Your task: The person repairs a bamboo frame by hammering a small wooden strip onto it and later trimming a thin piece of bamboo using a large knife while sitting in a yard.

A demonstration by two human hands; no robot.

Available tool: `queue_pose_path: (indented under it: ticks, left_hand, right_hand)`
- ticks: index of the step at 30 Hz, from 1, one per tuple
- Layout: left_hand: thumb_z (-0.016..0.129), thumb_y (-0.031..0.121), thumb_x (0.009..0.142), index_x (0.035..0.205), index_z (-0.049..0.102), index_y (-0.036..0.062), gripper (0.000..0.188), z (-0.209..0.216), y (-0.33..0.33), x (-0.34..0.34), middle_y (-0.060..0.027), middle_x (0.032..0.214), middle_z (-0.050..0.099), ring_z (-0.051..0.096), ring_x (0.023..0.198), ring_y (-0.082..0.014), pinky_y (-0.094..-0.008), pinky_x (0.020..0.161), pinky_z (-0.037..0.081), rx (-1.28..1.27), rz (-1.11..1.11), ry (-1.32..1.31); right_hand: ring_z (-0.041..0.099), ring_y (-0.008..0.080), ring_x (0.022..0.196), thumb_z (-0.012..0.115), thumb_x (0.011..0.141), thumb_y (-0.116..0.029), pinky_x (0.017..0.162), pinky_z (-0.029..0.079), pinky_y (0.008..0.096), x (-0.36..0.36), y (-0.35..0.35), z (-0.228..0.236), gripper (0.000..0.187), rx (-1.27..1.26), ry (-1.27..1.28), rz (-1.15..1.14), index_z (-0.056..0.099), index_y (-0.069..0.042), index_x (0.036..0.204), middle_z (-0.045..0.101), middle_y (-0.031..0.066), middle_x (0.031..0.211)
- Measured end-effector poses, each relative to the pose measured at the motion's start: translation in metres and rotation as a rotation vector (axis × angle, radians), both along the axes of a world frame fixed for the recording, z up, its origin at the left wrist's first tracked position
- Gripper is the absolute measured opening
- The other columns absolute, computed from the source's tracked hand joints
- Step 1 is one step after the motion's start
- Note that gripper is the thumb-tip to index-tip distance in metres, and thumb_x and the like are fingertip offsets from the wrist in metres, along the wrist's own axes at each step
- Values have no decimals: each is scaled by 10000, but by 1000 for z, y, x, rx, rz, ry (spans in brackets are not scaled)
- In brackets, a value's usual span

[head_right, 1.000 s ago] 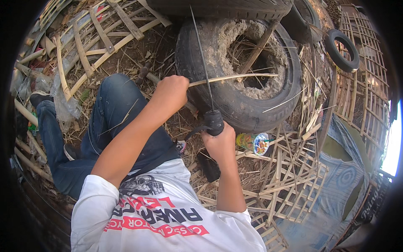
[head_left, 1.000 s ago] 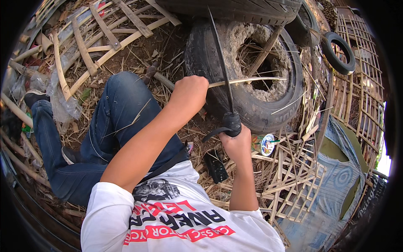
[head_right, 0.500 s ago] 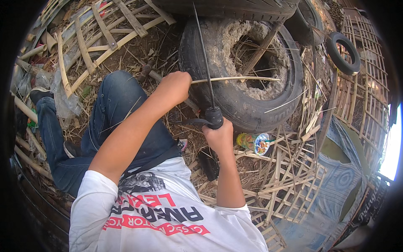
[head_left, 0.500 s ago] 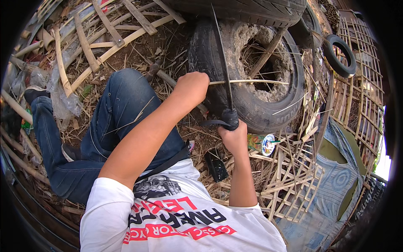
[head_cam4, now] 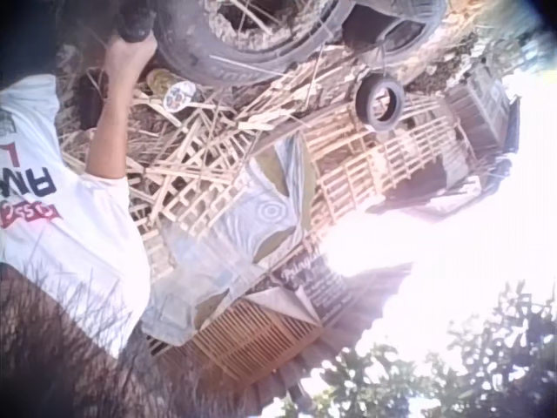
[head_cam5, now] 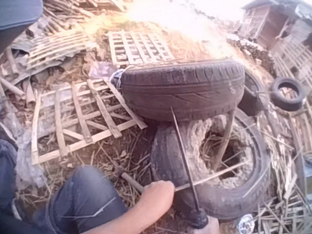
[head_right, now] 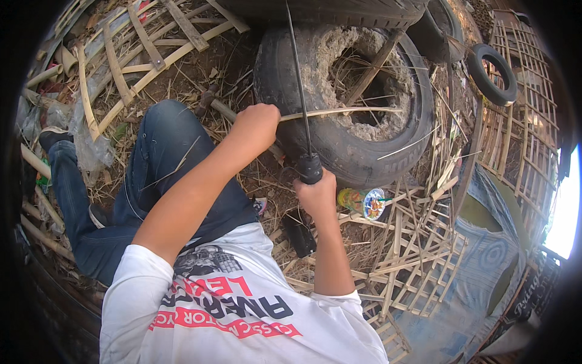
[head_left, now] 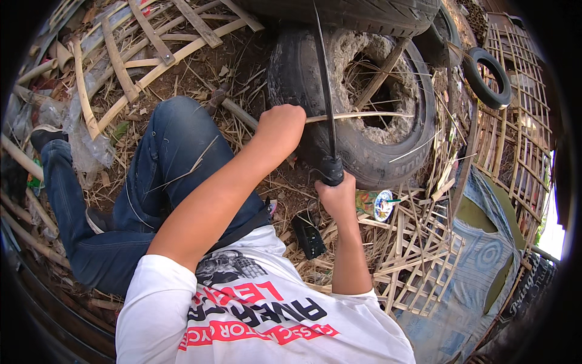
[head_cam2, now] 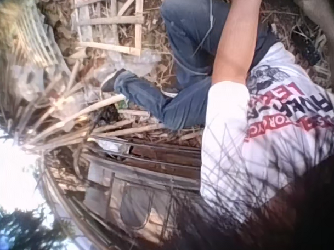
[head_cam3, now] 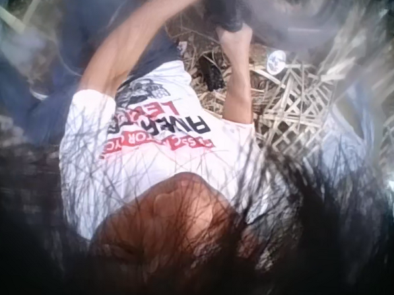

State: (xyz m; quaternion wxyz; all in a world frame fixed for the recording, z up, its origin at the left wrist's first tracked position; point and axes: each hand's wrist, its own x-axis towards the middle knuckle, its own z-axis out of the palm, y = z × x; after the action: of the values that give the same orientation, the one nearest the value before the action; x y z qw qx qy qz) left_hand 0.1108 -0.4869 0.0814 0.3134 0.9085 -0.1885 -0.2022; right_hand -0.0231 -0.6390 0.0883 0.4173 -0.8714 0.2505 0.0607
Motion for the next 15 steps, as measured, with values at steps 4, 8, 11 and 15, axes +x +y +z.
queue_pose_path:
  ticks: [4,8,11,15]
  left_hand:
    - [667,-1,683,811,679,-31,132,-12,-7,4,-244,855,667,665,866,-395,-458,781,542,28,-14,-53]
    - [658,4,697,831,683,-34,141,-10,-6,6,-244,865,668,664,872,-393,-454,790,540,50,23,20]
    - [661,5,699,848,688,-32,156,-14,-8,6,-247,877,667,661,877,-400,-457,793,538,34,51,54]
    - [671,9,697,860,689,-31,169,-10,-8,5,-249,888,667,657,887,-405,-459,794,537,29,61,72]
  right_hand:
    - [523,106,492,648,685,-45,493,427,289,-5,0,9,93,10,83,-43,615,9,754,591,39,599]
    - [601,191,609,685,688,-95,626,483,345,-3,2,10,175,-36,143,-31,626,36,789,640,133,659]
    - [586,160,613,728,720,-137,614,474,321,1,0,13,228,-118,102,-3,625,32,833,646,111,689]
    - [580,115,650,775,781,-222,633,473,275,-14,5,14,352,-185,-102,-52,605,31,955,657,72,738]
